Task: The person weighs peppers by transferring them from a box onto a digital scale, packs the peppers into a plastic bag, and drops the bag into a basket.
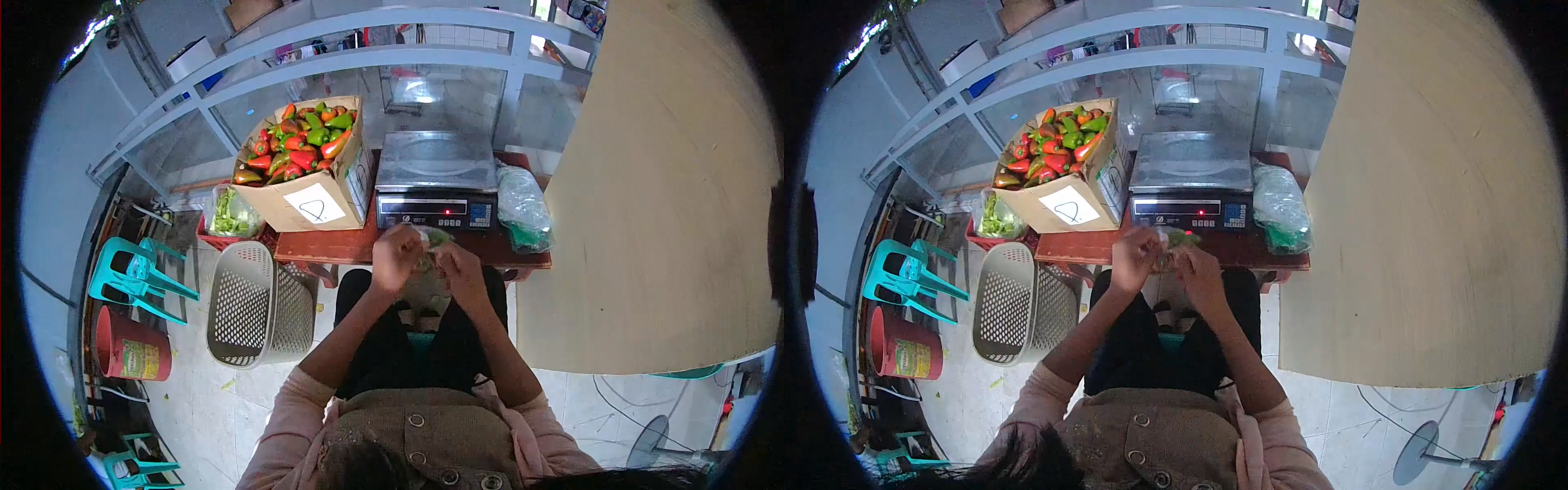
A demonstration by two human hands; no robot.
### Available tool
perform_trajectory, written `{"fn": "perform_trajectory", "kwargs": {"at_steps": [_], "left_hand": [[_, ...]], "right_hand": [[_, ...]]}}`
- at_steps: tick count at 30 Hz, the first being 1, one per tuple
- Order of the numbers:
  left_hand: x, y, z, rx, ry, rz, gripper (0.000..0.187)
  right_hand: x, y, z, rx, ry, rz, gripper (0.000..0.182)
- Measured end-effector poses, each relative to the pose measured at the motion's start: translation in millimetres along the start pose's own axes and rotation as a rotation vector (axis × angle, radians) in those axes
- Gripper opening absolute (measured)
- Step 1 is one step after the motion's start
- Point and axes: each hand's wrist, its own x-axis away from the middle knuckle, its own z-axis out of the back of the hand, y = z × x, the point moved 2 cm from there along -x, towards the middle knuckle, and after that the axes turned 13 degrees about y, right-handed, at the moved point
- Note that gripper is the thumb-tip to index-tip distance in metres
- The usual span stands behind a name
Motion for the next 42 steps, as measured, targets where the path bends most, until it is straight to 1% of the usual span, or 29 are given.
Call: {"fn": "perform_trajectory", "kwargs": {"at_steps": [1,2,4,6,7,10,11,14,15,16,17,18,19,20,22,24,25,26,28,29,30,32,33,35,36,38,39,41,42], "left_hand": [[3,3,3,0.091,0.013,-0.022,0.009],[9,8,6,0.087,-0.018,-0.012,0.01],[15,38,18,0.079,-0.076,-0.003,0.012],[17,75,31,0.104,-0.091,-0.151,0.013],[17,93,36,0.116,-0.094,-0.228,0.014],[14,139,46,0.136,-0.135,-0.27,0.013],[12,154,47,0.146,-0.147,-0.318,0.013],[-1,179,37,0.196,-0.158,-0.453,0.013],[-8,179,29,0.224,-0.149,-0.492,0.013],[-14,177,21,0.253,-0.141,-0.529,0.012],[-21,163,12,0.242,-0.071,-0.384,0.012],[-27,139,1,0.228,-0.001,-0.239,0.012],[-30,114,-7,0.211,0.068,-0.094,0.012],[-30,92,-12,0.162,0.114,-0.034,0.012],[-25,46,-21,0.062,0.193,0.09,0.012],[-13,0,-22,0.022,0.174,0.146,0.013],[-5,-19,-23,0.005,0.167,0.176,0.013],[3,-31,-25,0.0,0.174,0.121,0.013],[17,-52,-26,-0.013,0.196,0.006,0.011],[21,-67,-30,-0.084,0.171,-0.039,0.008],[20,-64,-31,-0.117,0.174,-0.119,0.008],[18,-58,-33,-0.182,0.187,-0.274,0.008],[16,-60,-36,-0.144,0.175,-0.187,0.008],[15,-62,-43,-0.069,0.145,-0.013,0.01],[14,-66,-48,-0.057,0.142,0.013,0.01],[14,-78,-64,-0.029,0.128,0.061,0.011],[12,-81,-73,-0.036,0.136,0.032,0.012],[10,-84,-92,-0.051,0.145,-0.026,0.013],[8,-85,-99,-0.061,0.146,-0.017,0.014]], "right_hand": [[-2,-10,7,0.052,-0.004,0.135,0.014],[-4,-17,17,0.103,-0.012,0.264,0.014],[-15,-32,36,0.203,-0.027,0.534,0.014],[-15,-53,47,0.297,-0.038,0.81,0.016],[-11,-66,50,0.113,-0.137,0.574,0.02],[-10,-101,67,-0.099,-0.382,0.459,0.022],[-10,-107,71,-0.212,-0.44,0.303,0.027],[-33,-72,83,-0.339,-0.592,0.296,0.029],[-15,-44,57,-0.677,-0.418,0.182,0.033],[3,-15,32,-1.007,-0.242,0.137,0.037],[-7,37,5,-1.367,-0.473,-0.017,0.037],[-12,60,-14,-1.717,-0.712,-0.186,0.038],[-11,52,-32,-1.648,-0.484,-0.332,0.038],[-7,31,-50,-1.564,-0.255,-0.471,0.038],[-5,42,-60,-1.432,-0.129,-0.568,0.036],[-12,90,-64,-1.353,-0.33,-0.485,0.033],[-11,84,-58,-1.133,-0.196,-0.432,0.028],[-7,66,-50,-0.907,-0.07,-0.382,0.025],[-7,62,-43,-0.344,0.192,-0.016,0.018],[-8,71,-47,-0.002,0.327,0.297,0.016],[-7,63,-49,0.349,0.45,0.605,0.014],[-9,59,-40,0.405,0.407,0.655,0.013],[-13,53,-34,0.432,0.383,0.684,0.014],[-28,72,-30,0.335,0.372,0.614,0.015],[-36,83,-28,0.291,0.367,0.581,0.015],[-55,105,-22,0.221,0.444,0.427,0.015],[-65,115,-17,0.186,0.482,0.351,0.016],[-82,135,-2,0.205,0.443,0.214,0.019],[-88,138,4,0.214,0.427,0.146,0.02]]}}
